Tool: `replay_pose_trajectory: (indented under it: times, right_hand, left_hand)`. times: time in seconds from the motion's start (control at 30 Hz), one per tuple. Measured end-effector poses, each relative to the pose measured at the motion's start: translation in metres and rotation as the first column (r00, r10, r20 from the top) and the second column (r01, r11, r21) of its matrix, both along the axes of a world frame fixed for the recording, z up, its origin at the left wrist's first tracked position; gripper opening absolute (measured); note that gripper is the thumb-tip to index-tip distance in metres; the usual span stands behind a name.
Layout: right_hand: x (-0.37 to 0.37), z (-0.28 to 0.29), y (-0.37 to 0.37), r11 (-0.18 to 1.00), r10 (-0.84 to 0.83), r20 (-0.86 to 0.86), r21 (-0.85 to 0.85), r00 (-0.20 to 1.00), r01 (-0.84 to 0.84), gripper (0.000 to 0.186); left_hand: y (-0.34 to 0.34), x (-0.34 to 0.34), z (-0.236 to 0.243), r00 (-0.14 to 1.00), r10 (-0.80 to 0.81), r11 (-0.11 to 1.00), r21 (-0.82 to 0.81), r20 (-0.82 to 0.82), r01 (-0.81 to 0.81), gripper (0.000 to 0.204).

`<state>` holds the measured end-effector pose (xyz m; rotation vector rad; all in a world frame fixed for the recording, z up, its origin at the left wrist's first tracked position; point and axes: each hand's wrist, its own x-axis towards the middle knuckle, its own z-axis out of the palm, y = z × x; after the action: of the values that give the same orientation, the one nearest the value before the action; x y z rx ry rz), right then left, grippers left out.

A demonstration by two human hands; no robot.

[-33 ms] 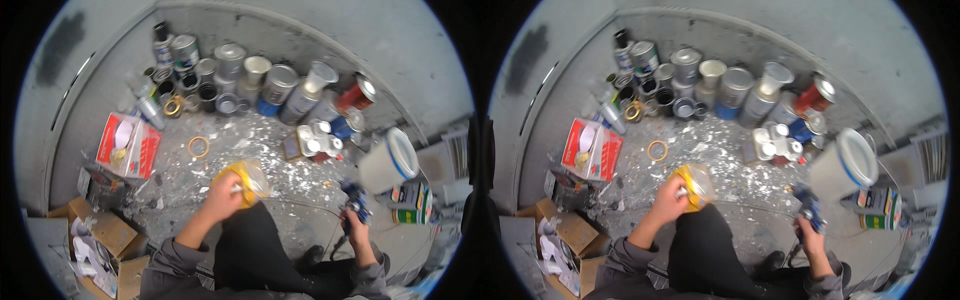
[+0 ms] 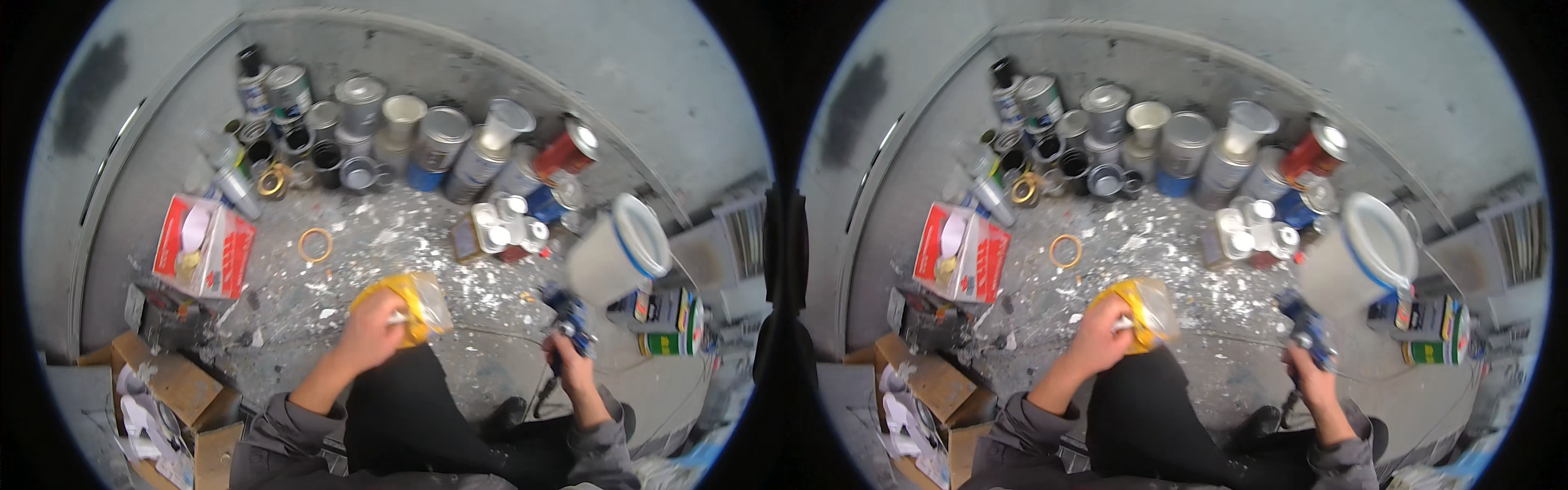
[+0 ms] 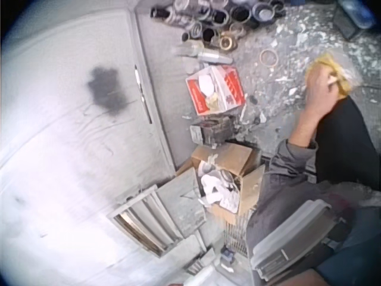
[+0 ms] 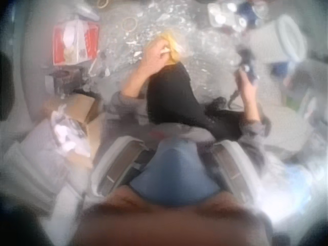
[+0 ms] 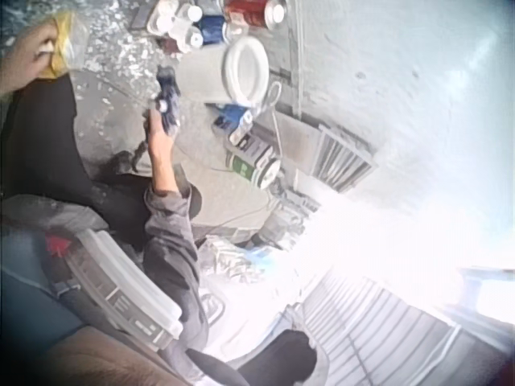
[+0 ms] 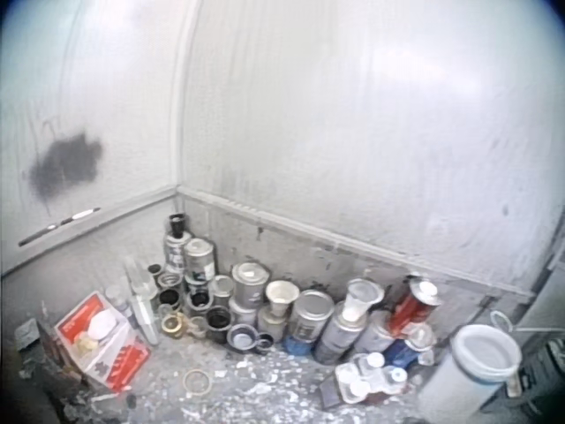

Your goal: The person uses a spray gun to apply white paint to a car bumper that is masked with plastic and tape. They move around the bumper to cover different areas, then refill the spray gun from a paint can and clean the gun with a cloth.

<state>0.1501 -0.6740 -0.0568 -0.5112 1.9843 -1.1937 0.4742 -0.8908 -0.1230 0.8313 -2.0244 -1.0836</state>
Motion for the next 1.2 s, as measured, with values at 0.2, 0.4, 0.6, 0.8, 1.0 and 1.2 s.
replay_pose_trajectory:
  times: [0.2, 0.4, 0.6, 0.8, 1.0, 1.2]
  right_hand:
    - [0.027, 0.029, -0.043, 0.971, 0.192, 0.106, -0.167, 0.976, -0.173, 0.019]
    - [0.029, 0.017, -0.044, 0.951, 0.201, -0.013, -0.238, 0.979, -0.198, 0.038]
    - [0.015, 0.010, -0.043, 0.918, 0.171, -0.119, -0.341, 0.978, -0.202, 0.047]
    - [0.006, 0.021, -0.051, 0.906, 0.223, -0.019, -0.364, 0.975, -0.214, 0.043]
    - [0.015, 0.013, -0.055, 0.919, 0.332, 0.186, -0.285, 0.925, -0.273, 0.024]
    - [0.007, -0.014, -0.065, 0.875, 0.414, 0.074, -0.307, 0.907, -0.375, 0.019]
  left_hand:
    - [0.058, -0.082, 0.046, 0.965, -0.257, 0.963, -0.102, -0.056, 0.250, 0.025]
    - [0.082, -0.094, 0.040, 0.955, -0.202, 0.959, 0.154, -0.216, 0.238, 0.023]
    - [0.089, -0.071, 0.015, 0.595, 0.450, 0.512, 0.739, -0.666, 0.439, 0.028]
    - [0.046, -0.020, 0.017, 0.572, 0.348, 0.732, 0.597, -0.742, 0.328, 0.031]
    - [0.081, -0.055, 0.066, 0.944, -0.089, 0.975, 0.223, 0.318, 0.016, 0.034]
    - [0.102, 0.091, 0.096, 0.712, 0.689, 0.682, 0.212, 0.133, -0.700, 0.021]
